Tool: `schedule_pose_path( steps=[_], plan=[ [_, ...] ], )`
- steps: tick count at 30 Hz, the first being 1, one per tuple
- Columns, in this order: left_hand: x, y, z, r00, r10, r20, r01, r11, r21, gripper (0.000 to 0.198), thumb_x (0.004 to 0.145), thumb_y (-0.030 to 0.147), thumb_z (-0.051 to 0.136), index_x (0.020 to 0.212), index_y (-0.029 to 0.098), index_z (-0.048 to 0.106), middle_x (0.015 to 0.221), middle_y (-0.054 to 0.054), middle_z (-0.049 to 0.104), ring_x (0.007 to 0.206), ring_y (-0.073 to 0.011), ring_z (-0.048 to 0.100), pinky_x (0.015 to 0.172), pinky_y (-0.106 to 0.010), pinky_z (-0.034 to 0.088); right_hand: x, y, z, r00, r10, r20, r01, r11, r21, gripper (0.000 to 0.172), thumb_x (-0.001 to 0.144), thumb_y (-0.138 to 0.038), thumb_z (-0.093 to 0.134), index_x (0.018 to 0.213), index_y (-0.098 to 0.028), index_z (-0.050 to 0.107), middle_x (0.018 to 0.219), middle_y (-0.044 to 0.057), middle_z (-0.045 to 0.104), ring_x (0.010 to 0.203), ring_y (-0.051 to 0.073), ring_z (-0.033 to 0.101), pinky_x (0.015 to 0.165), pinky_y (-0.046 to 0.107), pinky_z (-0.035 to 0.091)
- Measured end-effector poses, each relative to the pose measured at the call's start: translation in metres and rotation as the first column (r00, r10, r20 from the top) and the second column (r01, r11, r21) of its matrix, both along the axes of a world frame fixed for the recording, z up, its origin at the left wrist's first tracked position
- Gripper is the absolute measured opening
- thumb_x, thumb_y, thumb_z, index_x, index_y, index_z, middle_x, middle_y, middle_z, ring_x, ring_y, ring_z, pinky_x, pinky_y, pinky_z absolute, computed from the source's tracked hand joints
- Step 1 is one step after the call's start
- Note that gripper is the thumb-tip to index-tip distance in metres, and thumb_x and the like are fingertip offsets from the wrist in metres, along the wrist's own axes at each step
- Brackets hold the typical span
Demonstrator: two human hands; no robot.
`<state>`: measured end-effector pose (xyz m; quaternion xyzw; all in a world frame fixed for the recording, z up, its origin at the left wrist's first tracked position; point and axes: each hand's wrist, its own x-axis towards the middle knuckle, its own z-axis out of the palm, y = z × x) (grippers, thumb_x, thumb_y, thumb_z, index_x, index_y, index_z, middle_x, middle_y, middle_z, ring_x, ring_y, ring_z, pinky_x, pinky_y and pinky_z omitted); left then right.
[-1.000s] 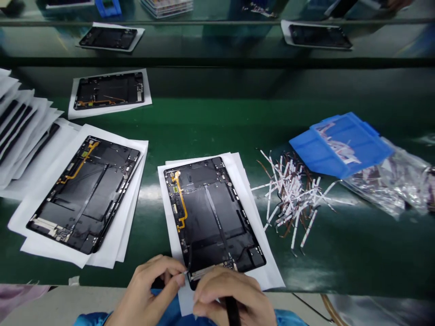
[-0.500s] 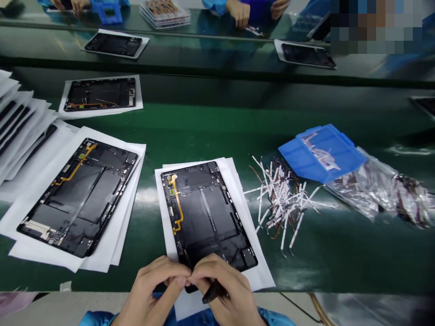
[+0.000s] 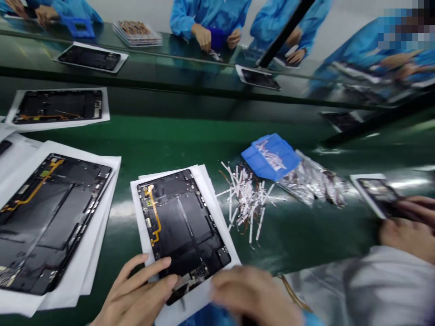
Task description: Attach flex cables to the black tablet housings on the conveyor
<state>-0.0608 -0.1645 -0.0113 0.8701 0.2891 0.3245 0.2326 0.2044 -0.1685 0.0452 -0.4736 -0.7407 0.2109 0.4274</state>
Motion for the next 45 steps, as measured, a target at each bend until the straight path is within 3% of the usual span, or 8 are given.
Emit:
schedule_pose_path(
  steps=[4, 8, 13, 16, 19, 24, 40, 45],
  plan=[
    [0.009, 0.005, -0.011, 0.977, 0.147, 0.158, -0.139, 0.989, -0.059, 0.073, 0.083, -0.004, 0.061, 0.147, 0.023, 0.039, 0.105, 0.001, 0.078, 0.115, -0.0202, 0.068, 0.112, -0.044, 0.038, 0.089, 0.068, 0.027, 0.666, -0.734, 0.133, 0.715, 0.679, 0.168, 0.021, 0.084, -0.032, 0.064, 0.087, -0.014, 0.076, 0.087, 0.008, 0.078, 0.080, 0.021, 0.072, 0.067, 0.033, 0.047],
    [0.011, 0.005, -0.020, 0.964, 0.152, 0.219, -0.138, 0.987, -0.077, 0.073, 0.083, -0.004, 0.059, 0.148, 0.020, 0.038, 0.106, -0.001, 0.078, 0.118, -0.0204, 0.066, 0.113, -0.045, 0.036, 0.162, 0.142, 0.024, 0.598, -0.770, 0.223, 0.763, 0.632, 0.136, 0.061, 0.083, -0.044, 0.042, 0.096, 0.005, 0.075, 0.089, 0.015, 0.075, 0.090, 0.028, 0.071, 0.068, 0.037, 0.043],
    [0.007, 0.010, -0.022, 0.963, 0.140, 0.232, -0.128, 0.990, -0.067, 0.058, 0.098, 0.024, 0.055, 0.150, 0.013, 0.035, 0.108, -0.007, 0.077, 0.126, -0.0225, 0.060, 0.115, -0.042, 0.033, 0.166, 0.163, 0.011, 0.507, -0.840, 0.194, 0.817, 0.540, 0.203, 0.026, 0.080, -0.023, 0.067, 0.097, -0.006, 0.078, 0.098, 0.021, 0.077, 0.098, 0.029, 0.074, 0.083, 0.037, 0.051],
    [0.005, 0.010, -0.016, 0.967, 0.129, 0.218, -0.093, 0.981, -0.168, 0.063, 0.103, 0.047, 0.042, 0.154, 0.014, 0.027, 0.116, -0.010, 0.074, 0.133, -0.0254, 0.053, 0.119, -0.045, 0.023, 0.107, 0.123, 0.010, 0.653, -0.733, 0.192, 0.705, 0.680, 0.201, 0.011, 0.085, -0.022, 0.069, 0.090, -0.016, 0.077, 0.097, 0.012, 0.078, 0.096, 0.023, 0.073, 0.086, 0.034, 0.054],
    [0.006, 0.009, -0.012, 0.962, 0.144, 0.234, -0.076, 0.958, -0.275, 0.070, 0.102, 0.060, 0.031, 0.156, 0.018, 0.020, 0.123, -0.012, 0.071, 0.137, -0.0276, 0.049, 0.121, -0.050, 0.011, 0.032, 0.069, 0.014, 0.974, -0.063, 0.219, 0.069, 0.997, -0.018, 0.015, 0.090, -0.023, 0.067, 0.104, -0.025, 0.073, 0.107, 0.006, 0.074, 0.094, 0.019, 0.073, 0.078, 0.028, 0.058],
    [0.006, 0.008, -0.012, 0.958, 0.159, 0.237, -0.060, 0.924, -0.378, 0.077, 0.098, 0.069, 0.024, 0.157, 0.020, 0.015, 0.131, -0.011, 0.066, 0.142, -0.0277, 0.042, 0.122, -0.049, 0.005, -0.033, 0.053, 0.013, 0.896, 0.443, -0.031, -0.434, 0.857, -0.277, 0.022, 0.093, -0.009, 0.059, 0.109, -0.022, 0.067, 0.124, 0.006, 0.064, 0.095, 0.013, 0.071, 0.073, 0.021, 0.058],
    [0.003, 0.002, -0.004, 0.989, 0.124, 0.077, -0.057, 0.814, -0.578, 0.093, 0.095, 0.072, 0.029, 0.158, 0.018, -0.013, 0.165, -0.018, 0.011, 0.150, -0.0356, 0.021, 0.116, -0.056, 0.035, -0.041, 0.082, -0.013, 0.780, 0.507, -0.367, -0.611, 0.745, -0.268, 0.018, 0.088, -0.004, 0.064, 0.094, -0.020, 0.070, 0.113, 0.005, 0.067, 0.100, 0.014, 0.069, 0.085, 0.025, 0.059],
    [-0.019, 0.003, 0.005, 0.926, 0.074, -0.370, -0.151, 0.971, -0.183, 0.068, 0.101, 0.052, 0.035, 0.160, 0.028, 0.011, 0.167, -0.013, -0.006, 0.152, -0.0399, -0.005, 0.116, -0.062, 0.020, -0.039, 0.090, -0.023, 0.861, 0.317, -0.397, -0.435, 0.863, -0.257, 0.010, 0.087, -0.013, 0.071, 0.091, -0.022, 0.073, 0.108, 0.004, 0.069, 0.090, 0.013, 0.071, 0.077, 0.026, 0.060]
  ],
)
